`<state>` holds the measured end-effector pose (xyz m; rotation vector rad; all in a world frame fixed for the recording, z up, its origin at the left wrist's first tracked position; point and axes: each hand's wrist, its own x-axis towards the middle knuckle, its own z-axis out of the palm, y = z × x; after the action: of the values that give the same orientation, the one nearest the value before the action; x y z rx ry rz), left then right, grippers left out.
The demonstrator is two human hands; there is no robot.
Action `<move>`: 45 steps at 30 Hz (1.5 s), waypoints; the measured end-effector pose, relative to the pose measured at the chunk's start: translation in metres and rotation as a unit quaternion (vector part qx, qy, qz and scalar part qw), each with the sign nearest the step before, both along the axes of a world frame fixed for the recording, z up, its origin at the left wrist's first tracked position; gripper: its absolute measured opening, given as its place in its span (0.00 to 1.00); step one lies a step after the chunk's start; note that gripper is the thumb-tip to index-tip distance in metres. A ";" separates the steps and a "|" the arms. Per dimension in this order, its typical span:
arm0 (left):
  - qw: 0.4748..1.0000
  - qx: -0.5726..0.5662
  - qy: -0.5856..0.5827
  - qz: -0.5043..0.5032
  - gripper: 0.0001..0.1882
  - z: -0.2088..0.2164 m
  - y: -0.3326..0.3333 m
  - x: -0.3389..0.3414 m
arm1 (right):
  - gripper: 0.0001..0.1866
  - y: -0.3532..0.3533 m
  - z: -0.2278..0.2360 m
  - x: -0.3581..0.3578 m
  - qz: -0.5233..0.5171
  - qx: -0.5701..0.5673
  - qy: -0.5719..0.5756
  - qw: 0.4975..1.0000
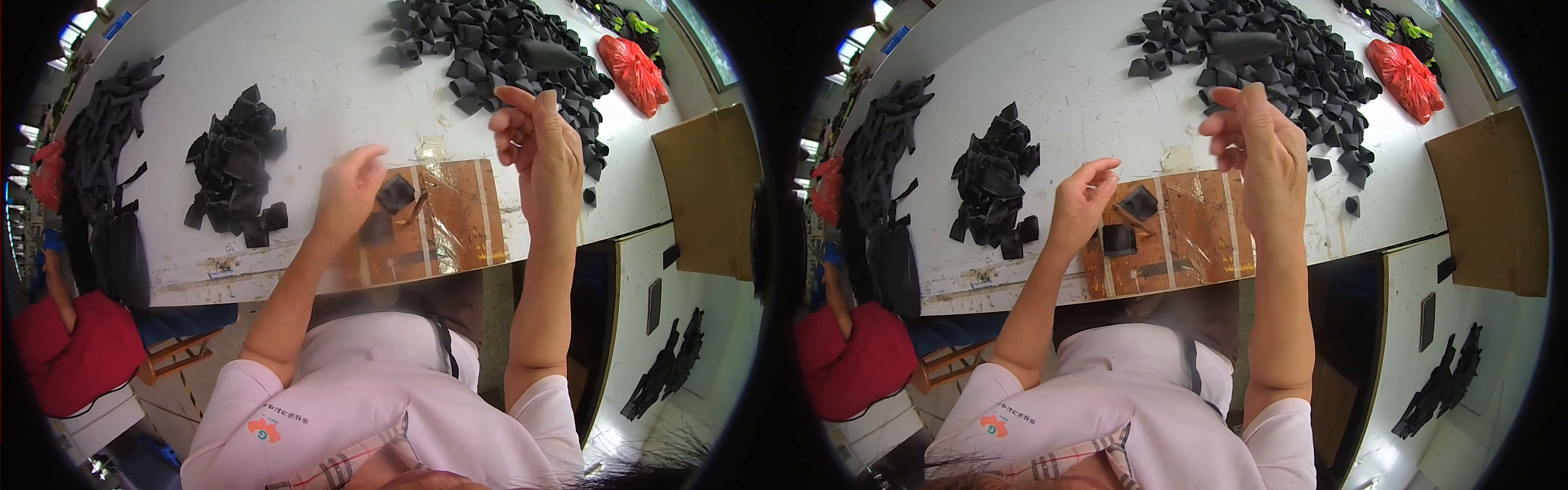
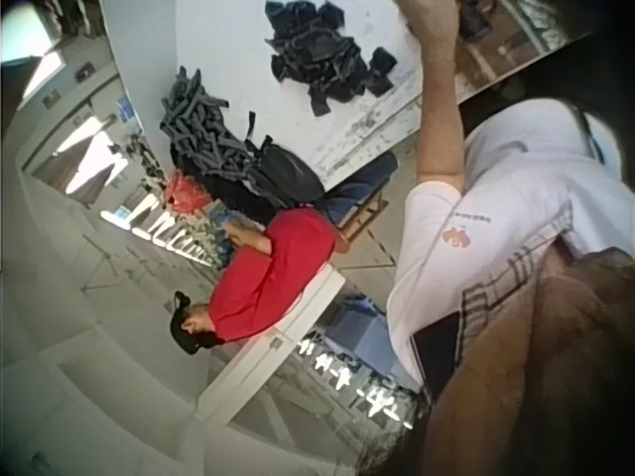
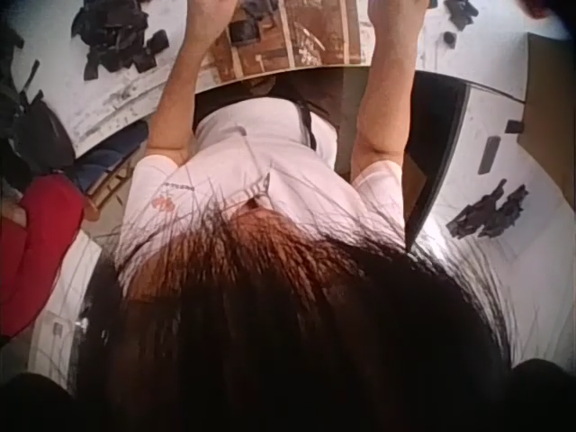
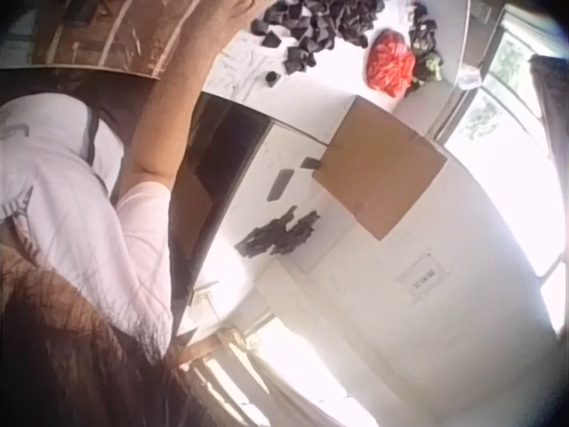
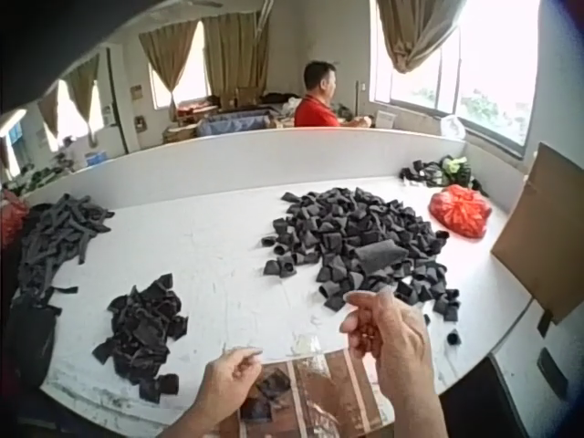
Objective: The person is applying adhesive to small black foam components using a stick at a workshop table.
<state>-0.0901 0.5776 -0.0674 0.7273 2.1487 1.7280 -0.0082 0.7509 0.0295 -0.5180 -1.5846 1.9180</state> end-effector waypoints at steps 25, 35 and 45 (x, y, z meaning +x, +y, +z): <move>0.935 0.013 0.314 -0.162 0.12 0.003 -0.049 0.004 | 0.13 -0.108 -0.118 0.038 0.203 -0.552 -0.033 0.808; 0.921 0.184 -0.340 -0.047 0.14 0.011 -0.057 0.033 | 0.05 -0.106 -0.102 0.040 0.181 -0.520 -0.022 0.835; 0.972 0.040 -0.233 0.004 0.03 0.022 -0.053 0.038 | 0.09 -0.118 -0.089 0.044 0.024 0.165 -0.233 0.958</move>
<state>-0.0526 0.5246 -0.0451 0.2872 1.7709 1.7808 0.0360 0.6331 -0.0599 -0.8342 -2.1811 1.5840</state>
